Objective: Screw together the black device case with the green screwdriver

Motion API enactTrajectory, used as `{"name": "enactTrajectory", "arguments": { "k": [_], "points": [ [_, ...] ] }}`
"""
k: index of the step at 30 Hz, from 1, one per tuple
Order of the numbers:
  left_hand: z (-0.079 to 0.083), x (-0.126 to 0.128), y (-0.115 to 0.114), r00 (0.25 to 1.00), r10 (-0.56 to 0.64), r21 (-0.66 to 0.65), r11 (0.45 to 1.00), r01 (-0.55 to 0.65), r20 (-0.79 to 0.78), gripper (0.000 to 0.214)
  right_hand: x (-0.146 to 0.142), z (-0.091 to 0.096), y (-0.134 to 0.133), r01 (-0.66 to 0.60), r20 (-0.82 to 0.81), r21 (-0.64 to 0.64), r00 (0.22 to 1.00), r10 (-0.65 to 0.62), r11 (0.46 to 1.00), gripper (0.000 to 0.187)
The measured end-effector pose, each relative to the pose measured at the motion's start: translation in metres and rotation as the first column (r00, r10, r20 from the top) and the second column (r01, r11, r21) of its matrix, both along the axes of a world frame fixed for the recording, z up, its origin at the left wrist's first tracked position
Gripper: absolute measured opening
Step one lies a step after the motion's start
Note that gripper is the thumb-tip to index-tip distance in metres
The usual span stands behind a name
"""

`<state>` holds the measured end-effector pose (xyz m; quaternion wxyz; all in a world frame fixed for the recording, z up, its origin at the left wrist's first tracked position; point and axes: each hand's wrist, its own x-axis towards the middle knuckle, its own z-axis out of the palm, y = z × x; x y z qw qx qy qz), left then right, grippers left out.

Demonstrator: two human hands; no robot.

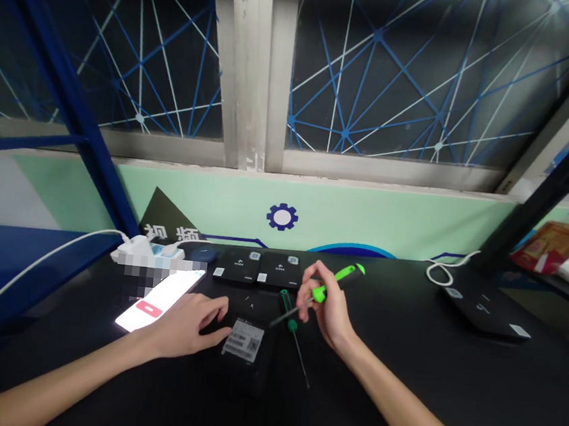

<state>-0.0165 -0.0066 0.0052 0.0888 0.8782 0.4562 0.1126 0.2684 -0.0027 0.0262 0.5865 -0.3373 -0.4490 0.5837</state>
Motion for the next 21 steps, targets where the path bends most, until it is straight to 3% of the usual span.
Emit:
{"name": "enactTrajectory", "arguments": {
  "k": [4, 7, 9, 11, 14, 16, 18, 21],
  "points": [
    [0.0, 0.0, -0.002, 0.993, -0.102, 0.002, 0.995, 0.102, 0.063, 0.021, 0.004, 0.006, 0.001, 0.089, 0.065, 0.0, 0.994, -0.089, 0.996, 0.032],
    [-0.002, 0.004, -0.004, 0.988, -0.023, 0.066, 0.998, 0.013, 0.153, 0.019, 0.009, 0.004, 0.007, 0.095, 0.168, -0.003, 0.981, -0.093, 0.995, 0.03],
    [-0.002, 0.005, -0.005, 0.975, 0.015, 0.149, 0.988, -0.049, 0.22, 0.018, 0.014, 0.002, 0.012, 0.119, 0.356, -0.007, 0.928, -0.109, 0.993, 0.031],
    [-0.001, 0.006, -0.006, 0.968, -0.015, 0.229, 0.972, -0.044, 0.25, 0.016, 0.019, 0.0, 0.016, 0.172, 0.62, 0.069, 0.764, -0.178, 0.983, 0.034],
    [0.002, 0.006, -0.008, 0.972, -0.109, 0.298, 0.954, 0.043, 0.21, 0.021, 0.023, 0.001, 0.017, 0.194, 0.894, 0.275, 0.308, -0.324, 0.942, 0.035],
    [0.001, 0.008, -0.011, 0.974, -0.16, 0.306, 0.946, 0.104, 0.163, 0.029, 0.022, 0.002, 0.016, 0.164, 0.949, 0.29, 0.082, -0.306, 0.943, 0.033],
    [-0.001, 0.009, -0.012, 0.977, -0.173, 0.276, 0.952, 0.133, 0.127, 0.035, 0.02, 0.001, 0.015, 0.156, 0.971, 0.239, -0.033, -0.236, 0.958, 0.033],
    [-0.005, 0.011, -0.012, 0.985, -0.137, 0.199, 0.973, 0.113, 0.108, 0.038, 0.018, -0.003, 0.016, 0.163, 0.974, 0.195, -0.145, -0.172, 0.967, 0.033]
  ]
}}
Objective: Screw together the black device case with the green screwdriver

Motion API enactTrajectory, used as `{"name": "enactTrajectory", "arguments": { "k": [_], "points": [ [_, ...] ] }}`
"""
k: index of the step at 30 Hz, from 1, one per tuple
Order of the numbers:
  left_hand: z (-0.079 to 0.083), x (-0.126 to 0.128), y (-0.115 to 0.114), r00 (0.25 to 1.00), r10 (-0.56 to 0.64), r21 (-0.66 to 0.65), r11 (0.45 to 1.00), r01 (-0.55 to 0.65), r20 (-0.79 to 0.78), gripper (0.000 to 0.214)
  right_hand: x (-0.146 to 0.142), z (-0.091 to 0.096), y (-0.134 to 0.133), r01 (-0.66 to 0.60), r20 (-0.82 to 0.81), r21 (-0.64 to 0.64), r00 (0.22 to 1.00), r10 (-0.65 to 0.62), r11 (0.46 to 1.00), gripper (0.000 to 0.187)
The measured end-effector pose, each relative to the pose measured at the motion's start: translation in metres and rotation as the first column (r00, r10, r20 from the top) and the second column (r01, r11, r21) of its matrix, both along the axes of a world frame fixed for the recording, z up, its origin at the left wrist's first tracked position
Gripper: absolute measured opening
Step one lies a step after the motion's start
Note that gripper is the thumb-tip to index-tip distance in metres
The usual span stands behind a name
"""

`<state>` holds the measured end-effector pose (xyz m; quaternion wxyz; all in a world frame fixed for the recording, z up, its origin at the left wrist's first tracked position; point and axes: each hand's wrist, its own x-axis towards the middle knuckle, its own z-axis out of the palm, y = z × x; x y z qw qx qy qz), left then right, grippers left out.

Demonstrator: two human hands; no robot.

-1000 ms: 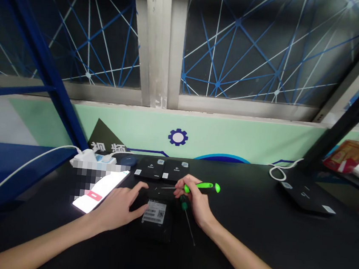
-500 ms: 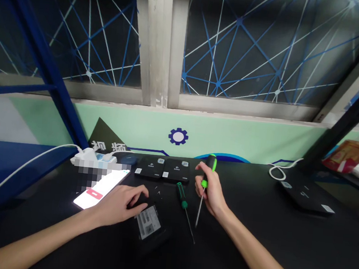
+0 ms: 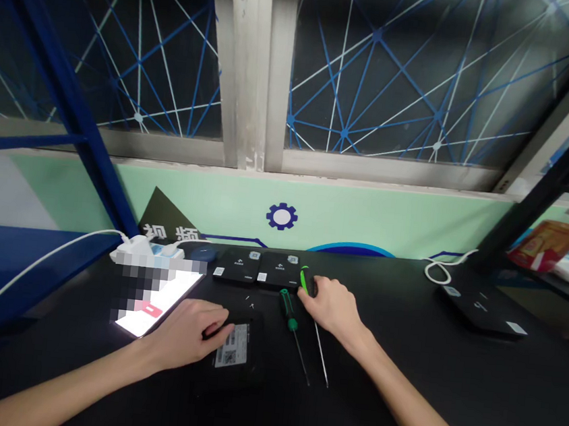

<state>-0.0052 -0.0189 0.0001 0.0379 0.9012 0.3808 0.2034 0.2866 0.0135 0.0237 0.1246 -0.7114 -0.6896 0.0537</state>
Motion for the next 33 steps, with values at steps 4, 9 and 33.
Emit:
{"name": "enactTrajectory", "arguments": {
  "k": [4, 9, 33],
  "points": [
    [-0.004, -0.001, 0.006, 0.999, 0.038, -0.017, 0.999, -0.038, 0.01, 0.035, 0.0, -0.006, 0.003, 0.01, 0.091, -0.045, 0.996, -0.006, 0.999, 0.034],
    [0.002, 0.0, 0.009, 0.987, 0.128, -0.01, 0.992, -0.128, 0.095, 0.028, -0.001, -0.009, 0.003, 0.012, 0.156, -0.082, 0.988, 0.001, 0.997, 0.04],
    [-0.007, 0.002, -0.015, 0.998, -0.051, -0.112, 0.992, 0.054, 0.034, 0.053, 0.0, -0.012, 0.003, 0.006, 0.149, -0.074, 0.989, 0.005, 0.997, 0.049]
  ]
}}
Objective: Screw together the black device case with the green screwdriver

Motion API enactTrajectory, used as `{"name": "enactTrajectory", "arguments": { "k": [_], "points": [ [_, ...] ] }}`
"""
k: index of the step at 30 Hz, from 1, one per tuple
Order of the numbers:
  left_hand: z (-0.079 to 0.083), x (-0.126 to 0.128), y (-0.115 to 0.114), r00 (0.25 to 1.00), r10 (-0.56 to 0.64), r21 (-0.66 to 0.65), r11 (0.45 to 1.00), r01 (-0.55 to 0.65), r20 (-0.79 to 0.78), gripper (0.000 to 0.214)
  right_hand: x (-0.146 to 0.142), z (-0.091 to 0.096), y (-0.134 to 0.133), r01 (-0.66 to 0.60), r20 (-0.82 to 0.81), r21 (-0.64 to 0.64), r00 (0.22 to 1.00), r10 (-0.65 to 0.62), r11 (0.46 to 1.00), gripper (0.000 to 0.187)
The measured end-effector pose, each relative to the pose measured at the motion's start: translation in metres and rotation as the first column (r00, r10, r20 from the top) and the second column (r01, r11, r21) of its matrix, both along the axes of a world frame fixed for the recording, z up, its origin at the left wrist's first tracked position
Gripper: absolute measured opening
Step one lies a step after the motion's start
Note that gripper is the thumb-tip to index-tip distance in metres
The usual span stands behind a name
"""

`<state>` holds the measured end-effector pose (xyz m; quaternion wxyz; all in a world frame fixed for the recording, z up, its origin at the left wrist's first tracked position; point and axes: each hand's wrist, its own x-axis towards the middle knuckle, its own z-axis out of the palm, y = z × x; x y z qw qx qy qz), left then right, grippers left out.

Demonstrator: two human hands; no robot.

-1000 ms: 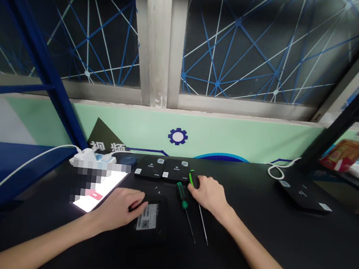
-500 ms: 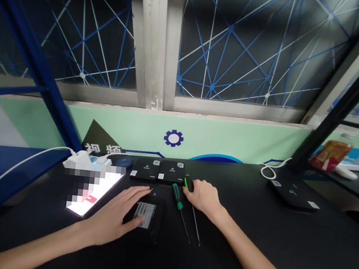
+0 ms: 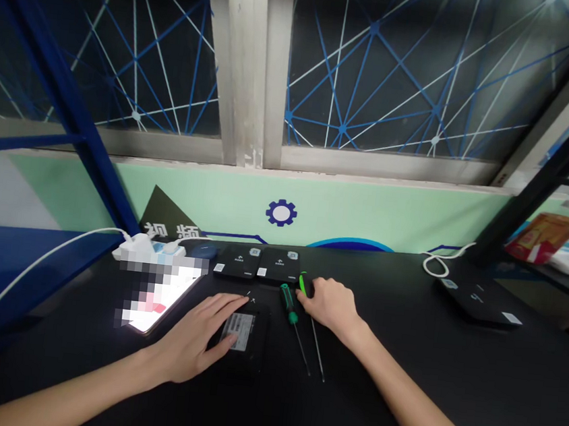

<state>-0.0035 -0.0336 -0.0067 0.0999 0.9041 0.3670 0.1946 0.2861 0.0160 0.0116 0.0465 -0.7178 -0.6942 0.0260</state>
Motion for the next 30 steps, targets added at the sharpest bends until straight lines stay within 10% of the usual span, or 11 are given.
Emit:
{"name": "enactTrajectory", "arguments": {
  "k": [12, 24, 30],
  "points": [
    [0.0, -0.001, -0.002, 1.0, -0.006, 0.023, 1.0, 0.006, 0.01, 0.052, -0.007, 0.01, -0.008, -0.098, -0.105, 0.246, 0.986, 0.127, 0.964, 0.036],
    [-0.005, 0.0, -0.002, 1.0, 0.002, 0.046, 0.999, -0.001, -0.016, 0.053, -0.033, 0.005, -0.02, -0.179, 0.081, 0.11, 0.982, 0.171, 0.978, 0.038],
    [-0.004, 0.001, -0.003, 1.0, 0.004, 0.034, 0.999, -0.003, -0.023, 0.053, -0.027, 0.011, -0.016, -0.157, -0.309, 0.172, 0.929, 0.204, 0.973, 0.04]
  ]
}}
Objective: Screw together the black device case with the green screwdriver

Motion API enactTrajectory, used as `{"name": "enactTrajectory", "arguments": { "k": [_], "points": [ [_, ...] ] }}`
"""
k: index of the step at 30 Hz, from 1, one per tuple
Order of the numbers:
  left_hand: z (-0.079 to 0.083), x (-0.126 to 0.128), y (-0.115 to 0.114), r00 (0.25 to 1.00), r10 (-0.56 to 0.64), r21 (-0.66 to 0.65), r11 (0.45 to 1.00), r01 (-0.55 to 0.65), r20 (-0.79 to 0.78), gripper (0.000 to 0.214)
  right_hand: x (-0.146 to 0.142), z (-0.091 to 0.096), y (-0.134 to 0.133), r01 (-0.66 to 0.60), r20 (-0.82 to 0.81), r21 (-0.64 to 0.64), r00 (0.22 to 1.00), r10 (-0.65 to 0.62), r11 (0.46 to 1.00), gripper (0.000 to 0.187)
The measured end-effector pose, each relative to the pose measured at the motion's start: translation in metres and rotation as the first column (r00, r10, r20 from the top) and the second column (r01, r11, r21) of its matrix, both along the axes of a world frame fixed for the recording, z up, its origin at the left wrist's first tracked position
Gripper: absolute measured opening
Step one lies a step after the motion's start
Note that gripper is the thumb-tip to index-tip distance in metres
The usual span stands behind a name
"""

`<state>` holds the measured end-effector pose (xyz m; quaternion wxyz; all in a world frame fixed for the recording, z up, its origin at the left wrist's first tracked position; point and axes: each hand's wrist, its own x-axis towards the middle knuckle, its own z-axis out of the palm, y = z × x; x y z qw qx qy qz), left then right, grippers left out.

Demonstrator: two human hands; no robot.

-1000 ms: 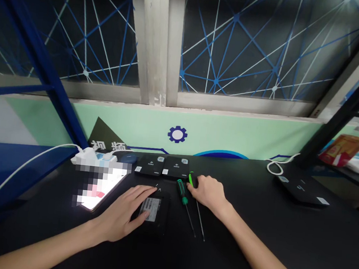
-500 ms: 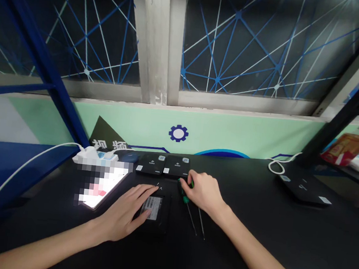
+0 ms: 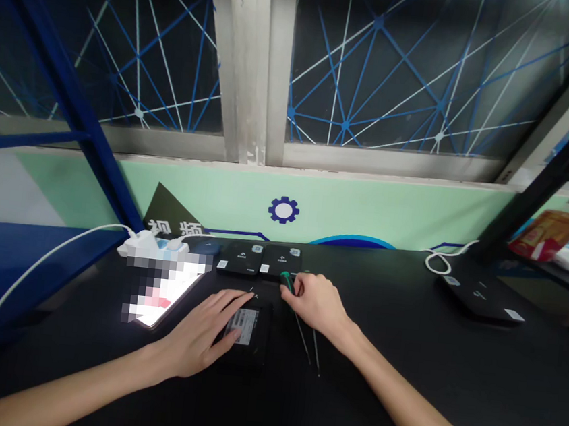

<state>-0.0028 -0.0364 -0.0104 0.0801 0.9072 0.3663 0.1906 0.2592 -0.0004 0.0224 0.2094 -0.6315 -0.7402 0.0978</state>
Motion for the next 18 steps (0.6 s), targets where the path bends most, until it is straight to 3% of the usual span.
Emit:
{"name": "enactTrajectory", "arguments": {
  "k": [2, 3, 6, 9, 14, 18],
  "points": [
    [-0.001, 0.0, 0.0, 1.0, 0.0, 0.004, 1.0, 0.0, 0.009, 0.053, 0.003, 0.002, 0.002, -0.079, -0.322, -0.019, 0.944, 0.069, 0.997, 0.039],
    [-0.001, 0.0, 0.0, 1.0, 0.0, 0.008, 1.0, 0.0, 0.014, 0.053, 0.004, 0.003, 0.002, -0.126, -0.493, -0.034, 0.865, 0.093, 0.991, 0.036],
    [-0.002, -0.001, 0.0, 1.0, -0.002, 0.005, 1.0, 0.002, 0.022, 0.053, 0.003, 0.006, 0.004, -0.218, -0.844, -0.014, 0.526, 0.105, 0.976, 0.032],
    [-0.002, -0.001, 0.001, 1.0, -0.006, 0.003, 1.0, 0.006, 0.029, 0.053, 0.0, 0.011, 0.004, -0.153, -0.941, 0.079, 0.314, 0.124, 0.985, 0.023],
    [-0.003, -0.001, 0.002, 0.999, -0.011, 0.008, 1.0, 0.011, 0.03, 0.053, -0.013, 0.025, 0.009, -0.02, -0.959, 0.185, 0.216, 0.185, 0.983, 0.018],
    [-0.001, 0.0, 0.002, 1.0, -0.018, 0.013, 1.0, 0.018, 0.014, 0.052, -0.031, 0.041, 0.014, -0.059, -0.969, 0.226, 0.086, 0.23, 0.972, 0.01]
  ]
}}
